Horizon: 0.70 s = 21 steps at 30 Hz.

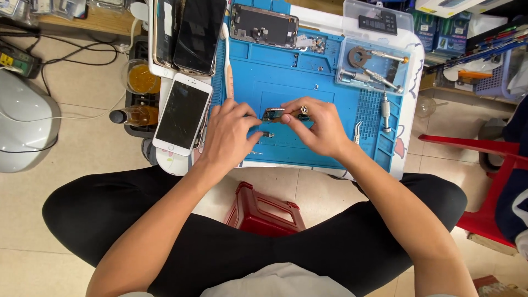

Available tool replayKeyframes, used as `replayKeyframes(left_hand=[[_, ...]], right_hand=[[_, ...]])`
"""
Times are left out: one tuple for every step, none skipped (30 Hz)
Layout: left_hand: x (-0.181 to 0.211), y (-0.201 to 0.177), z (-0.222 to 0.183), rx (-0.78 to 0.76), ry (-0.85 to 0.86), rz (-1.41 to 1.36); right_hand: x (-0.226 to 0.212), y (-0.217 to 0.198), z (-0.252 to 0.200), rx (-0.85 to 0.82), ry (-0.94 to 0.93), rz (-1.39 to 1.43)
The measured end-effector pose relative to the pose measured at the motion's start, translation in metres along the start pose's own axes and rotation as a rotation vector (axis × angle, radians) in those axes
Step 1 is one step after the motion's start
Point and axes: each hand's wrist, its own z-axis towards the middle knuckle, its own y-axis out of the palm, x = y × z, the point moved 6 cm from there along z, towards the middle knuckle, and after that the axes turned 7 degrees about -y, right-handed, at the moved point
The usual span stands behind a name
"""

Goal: The person uses a screwdriver to remove screws from a disassembled smartphone frame placed on a blue mat. They then use a metal prying tool to carefully separate the screen assembly from the phone's chassis, lifting the screen to reveal the internal components.

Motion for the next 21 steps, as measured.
replayKeyframes(left_hand=[[-0.001,0.0,-0.002,-0.009,-0.004,-0.001],[-0.002,-0.002,-0.004,0.007,-0.025,-0.019],[-0.005,-0.005,-0.003,0.027,-0.04,-0.032],[-0.007,-0.005,-0.004,0.022,-0.039,-0.028],[-0.01,-0.003,-0.002,0.003,-0.051,-0.084],[-0.012,0.0,-0.002,-0.017,-0.064,-0.14],[-0.011,0.002,0.0,-0.018,-0.064,-0.138],[-0.012,0.003,0.0,-0.007,-0.069,-0.152],[-0.013,0.003,-0.001,0.004,-0.078,-0.164],[-0.01,0.002,-0.002,0.002,-0.084,-0.16],[-0.009,0.0,-0.002,0.017,-0.116,-0.188],[-0.007,-0.002,-0.002,0.032,-0.149,-0.215],[-0.009,0.0,-0.002,0.032,-0.153,-0.214],[-0.011,0.001,-0.001,0.055,-0.151,-0.176],[-0.013,0.003,-0.002,0.077,-0.151,-0.138],[-0.012,0.0,-0.002,0.075,-0.156,-0.139],[-0.009,-0.002,-0.001,0.063,-0.149,-0.168],[-0.007,-0.005,0.001,0.051,-0.143,-0.197],[-0.008,-0.003,0.001,0.053,-0.147,-0.199],[-0.009,-0.002,0.002,0.063,-0.149,-0.194],[-0.01,-0.001,0.0,0.069,-0.153,-0.188]], right_hand=[[0.001,0.001,-0.002,-0.001,0.008,0.006],[0.001,0.001,-0.003,0.014,0.009,0.003],[0.002,0.001,-0.002,0.035,0.003,-0.002],[0.0,0.003,0.0,0.039,0.005,0.002],[-0.002,0.002,0.001,0.052,0.012,0.011],[-0.004,0.0,0.002,0.065,0.02,0.02],[-0.005,0.0,0.002,0.066,0.021,0.022],[-0.006,-0.001,0.003,0.073,0.026,0.033],[-0.007,0.0,0.003,0.078,0.032,0.049],[-0.008,0.0,0.003,0.077,0.032,0.056],[-0.008,0.001,0.003,0.07,0.034,0.061],[-0.008,0.0,0.003,0.063,0.035,0.067],[-0.008,0.0,0.003,0.061,0.036,0.07],[-0.008,0.0,0.002,0.057,0.043,0.079],[-0.008,0.0,0.001,0.052,0.053,0.089],[-0.008,0.0,0.001,0.049,0.056,0.092],[-0.008,0.0,0.002,0.047,0.047,0.104],[-0.009,-0.001,0.002,0.045,0.038,0.117],[-0.009,-0.001,0.002,0.04,0.038,0.118],[-0.008,-0.001,0.002,0.037,0.037,0.113],[-0.009,0.001,0.001,0.033,0.04,0.112]])
